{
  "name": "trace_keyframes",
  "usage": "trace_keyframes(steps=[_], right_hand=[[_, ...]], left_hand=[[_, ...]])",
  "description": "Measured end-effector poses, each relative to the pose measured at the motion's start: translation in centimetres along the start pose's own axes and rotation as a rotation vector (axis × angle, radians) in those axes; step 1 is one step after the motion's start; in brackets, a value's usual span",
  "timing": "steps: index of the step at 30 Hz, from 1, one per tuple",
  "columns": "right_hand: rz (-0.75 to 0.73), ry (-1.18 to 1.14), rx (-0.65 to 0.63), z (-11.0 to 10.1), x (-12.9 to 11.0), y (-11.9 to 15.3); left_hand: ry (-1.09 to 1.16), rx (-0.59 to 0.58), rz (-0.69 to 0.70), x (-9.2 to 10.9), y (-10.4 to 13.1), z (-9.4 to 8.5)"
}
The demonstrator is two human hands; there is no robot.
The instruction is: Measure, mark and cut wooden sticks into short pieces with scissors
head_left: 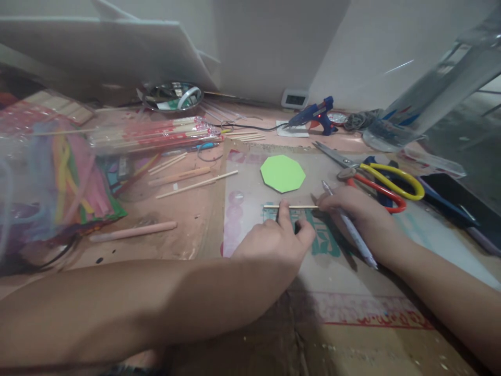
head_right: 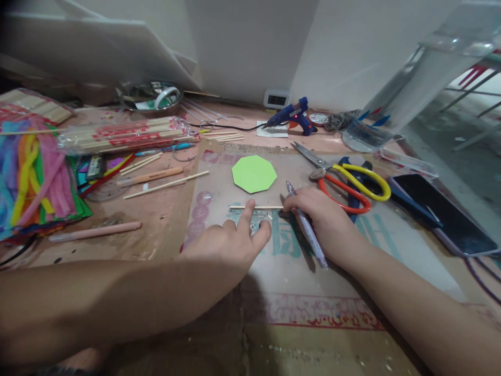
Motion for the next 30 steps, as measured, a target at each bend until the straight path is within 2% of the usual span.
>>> trace_keyframes(steps=[9,16,22,30], right_hand=[[0.036,0.021,-0.024,-0.2,-1.0,-0.2],[0.050,0.017,-0.028,-0.1,-0.8,-0.2],[0.094,-0.013,-0.021,0.0,-0.2,-0.2],[0.038,-0.017,-0.017,0.2,-0.1,-0.2]], left_hand=[[0.006,0.030,-0.018,0.0,0.2,0.0],[0.024,-0.027,-0.004,0.0,0.0,0.2],[-0.055,0.021,0.020,0.2,0.2,0.3],[-0.064,-0.012,0.036,0.2,0.2,0.6]])
Point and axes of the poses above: each hand's wrist, its own y-axis away from the middle knuckle, its own z-axis out of the palm, x = y × z, the point moved 9 cm from there along -y, towards the middle knuckle, and after that the axes turned 12 degrees about z, right-handed, at the moved point
